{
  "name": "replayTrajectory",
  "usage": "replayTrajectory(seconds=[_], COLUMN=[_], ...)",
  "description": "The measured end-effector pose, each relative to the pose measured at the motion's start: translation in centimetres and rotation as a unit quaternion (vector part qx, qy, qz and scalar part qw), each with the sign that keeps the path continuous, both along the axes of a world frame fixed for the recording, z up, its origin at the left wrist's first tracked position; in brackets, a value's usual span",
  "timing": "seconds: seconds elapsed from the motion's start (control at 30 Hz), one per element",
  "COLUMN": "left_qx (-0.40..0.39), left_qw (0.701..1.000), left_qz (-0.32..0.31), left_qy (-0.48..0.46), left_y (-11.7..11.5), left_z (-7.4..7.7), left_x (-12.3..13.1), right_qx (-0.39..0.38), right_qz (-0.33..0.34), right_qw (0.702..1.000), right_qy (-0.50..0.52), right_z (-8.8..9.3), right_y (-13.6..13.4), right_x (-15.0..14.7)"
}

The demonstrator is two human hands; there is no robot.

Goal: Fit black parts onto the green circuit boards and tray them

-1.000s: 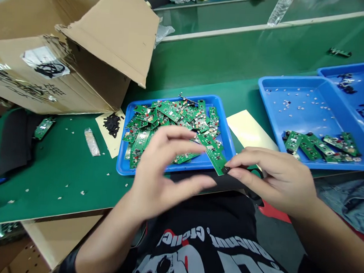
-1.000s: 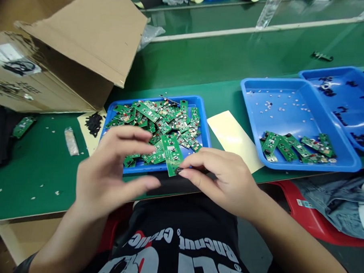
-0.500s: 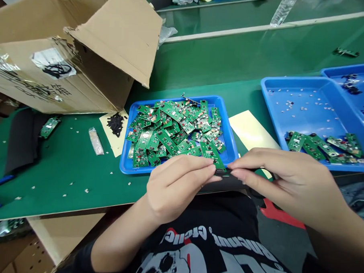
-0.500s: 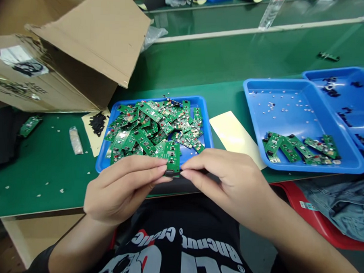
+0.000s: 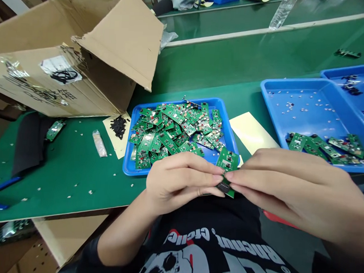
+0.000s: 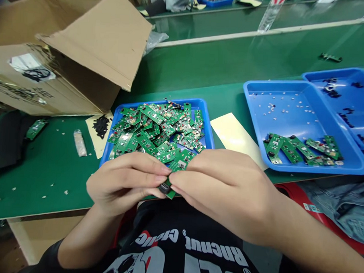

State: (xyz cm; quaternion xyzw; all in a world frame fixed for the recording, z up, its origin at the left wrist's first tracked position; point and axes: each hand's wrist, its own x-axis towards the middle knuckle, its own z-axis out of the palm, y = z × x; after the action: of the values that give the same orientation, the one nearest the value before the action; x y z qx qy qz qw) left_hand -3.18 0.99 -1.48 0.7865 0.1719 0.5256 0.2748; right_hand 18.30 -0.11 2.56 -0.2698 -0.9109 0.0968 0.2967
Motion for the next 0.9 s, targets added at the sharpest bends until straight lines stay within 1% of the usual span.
replayTrajectory(seconds=[0.07,0.13,0.17,0.23,0.3,0.37,0.47,0.57,0.73,0.9], left_qx=[-0.066,-0.12,-0.13,-0.117,-0.099,-0.112,-0.174,-0.244,-0.3,-0.368], left_qw=[0.995,0.982,0.977,0.974,0.978,0.981,0.976,0.963,0.947,0.924], left_qz=[-0.004,-0.015,-0.027,-0.043,-0.03,-0.006,0.005,0.002,0.031,0.033], left_qy=[-0.071,-0.142,-0.169,-0.191,-0.184,-0.16,-0.127,-0.117,-0.109,-0.096], left_y=[0.1,0.2,0.2,0.2,0.0,-0.2,-0.6,-0.9,-1.2,-1.3], left_z=[-0.4,-0.9,-1.2,-1.6,-1.8,-1.7,-1.1,-0.6,-0.2,0.4], left_x=[0.6,1.4,1.8,2.4,2.8,2.9,2.6,2.2,1.7,1.2], right_qx=[-0.013,-0.026,-0.028,-0.014,0.003,0.01,0.007,0.023,0.044,0.031], right_qz=[-0.01,-0.033,-0.047,-0.077,-0.1,-0.11,-0.116,-0.122,-0.113,-0.091], right_qw=[1.0,0.999,0.998,0.997,0.994,0.993,0.993,0.992,0.992,0.995], right_qy=[0.005,0.013,0.018,0.029,0.042,0.045,0.037,0.028,-0.015,-0.03], right_z=[0.4,0.6,0.6,0.5,0.1,-0.1,-0.2,0.0,0.1,0.1], right_y=[0.0,0.0,0.0,-0.1,-0.3,-0.5,-0.6,-0.7,-0.7,-0.6], right_x=[-0.3,-0.9,-1.1,-1.5,-1.7,-1.7,-1.5,-1.2,-0.8,-0.5])
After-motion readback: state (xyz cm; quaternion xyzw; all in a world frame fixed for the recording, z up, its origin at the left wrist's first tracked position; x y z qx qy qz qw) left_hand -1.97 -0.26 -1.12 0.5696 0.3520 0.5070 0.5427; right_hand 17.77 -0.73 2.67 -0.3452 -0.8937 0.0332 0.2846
